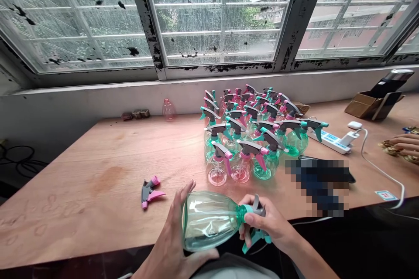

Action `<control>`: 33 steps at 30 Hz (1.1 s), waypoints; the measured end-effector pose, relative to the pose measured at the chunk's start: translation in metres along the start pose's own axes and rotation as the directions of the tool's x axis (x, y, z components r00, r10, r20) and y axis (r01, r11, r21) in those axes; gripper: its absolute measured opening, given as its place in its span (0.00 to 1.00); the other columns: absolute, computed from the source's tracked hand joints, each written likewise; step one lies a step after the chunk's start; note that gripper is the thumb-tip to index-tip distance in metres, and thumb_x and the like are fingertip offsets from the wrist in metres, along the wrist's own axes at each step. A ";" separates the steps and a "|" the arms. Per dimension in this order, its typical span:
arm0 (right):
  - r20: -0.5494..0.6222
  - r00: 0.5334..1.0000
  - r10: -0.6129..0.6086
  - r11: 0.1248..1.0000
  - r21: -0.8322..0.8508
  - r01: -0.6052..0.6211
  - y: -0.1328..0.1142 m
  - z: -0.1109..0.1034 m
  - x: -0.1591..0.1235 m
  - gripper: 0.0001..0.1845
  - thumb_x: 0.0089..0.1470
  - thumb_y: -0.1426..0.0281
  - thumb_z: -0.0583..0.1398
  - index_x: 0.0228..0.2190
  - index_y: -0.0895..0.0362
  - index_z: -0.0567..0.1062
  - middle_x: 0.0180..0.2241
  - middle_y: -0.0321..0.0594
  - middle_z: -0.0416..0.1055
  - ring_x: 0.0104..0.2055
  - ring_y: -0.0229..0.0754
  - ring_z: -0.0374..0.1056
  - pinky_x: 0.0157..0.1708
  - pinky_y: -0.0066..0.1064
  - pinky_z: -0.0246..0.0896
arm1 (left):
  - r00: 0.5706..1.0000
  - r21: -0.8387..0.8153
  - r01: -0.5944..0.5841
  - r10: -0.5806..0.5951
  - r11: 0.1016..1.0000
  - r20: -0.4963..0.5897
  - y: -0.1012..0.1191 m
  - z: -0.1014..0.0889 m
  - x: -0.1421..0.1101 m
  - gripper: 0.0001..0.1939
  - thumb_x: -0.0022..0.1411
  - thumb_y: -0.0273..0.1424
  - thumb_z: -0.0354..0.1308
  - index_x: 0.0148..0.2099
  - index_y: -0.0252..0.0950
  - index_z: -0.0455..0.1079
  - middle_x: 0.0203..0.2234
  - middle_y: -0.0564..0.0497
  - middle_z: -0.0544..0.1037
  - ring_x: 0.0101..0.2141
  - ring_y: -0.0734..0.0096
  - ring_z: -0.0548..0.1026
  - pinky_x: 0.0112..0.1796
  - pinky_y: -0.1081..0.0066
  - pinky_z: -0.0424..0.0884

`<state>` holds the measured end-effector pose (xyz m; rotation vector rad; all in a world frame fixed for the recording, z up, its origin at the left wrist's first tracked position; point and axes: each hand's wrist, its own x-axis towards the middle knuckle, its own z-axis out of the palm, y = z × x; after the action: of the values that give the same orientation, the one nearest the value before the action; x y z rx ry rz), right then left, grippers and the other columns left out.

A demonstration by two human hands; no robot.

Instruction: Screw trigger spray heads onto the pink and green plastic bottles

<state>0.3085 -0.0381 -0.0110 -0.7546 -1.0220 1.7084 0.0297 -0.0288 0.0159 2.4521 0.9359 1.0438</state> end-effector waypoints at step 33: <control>-0.031 0.997 -0.065 0.993 0.094 0.068 -0.016 0.028 -0.014 0.21 0.55 0.55 0.73 0.34 0.58 0.74 0.27 0.38 0.82 0.22 0.37 0.78 0.32 0.30 0.75 | 0.971 -0.108 -0.119 0.093 0.987 -0.220 0.021 -0.012 0.007 0.28 0.72 0.28 0.61 0.69 0.43 0.57 0.71 0.39 0.60 0.71 0.54 0.60 0.67 0.54 0.63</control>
<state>0.2965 -0.0567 0.0165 -0.6748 -0.9299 1.6725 0.0339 -0.0391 0.0390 2.3464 0.7839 1.3825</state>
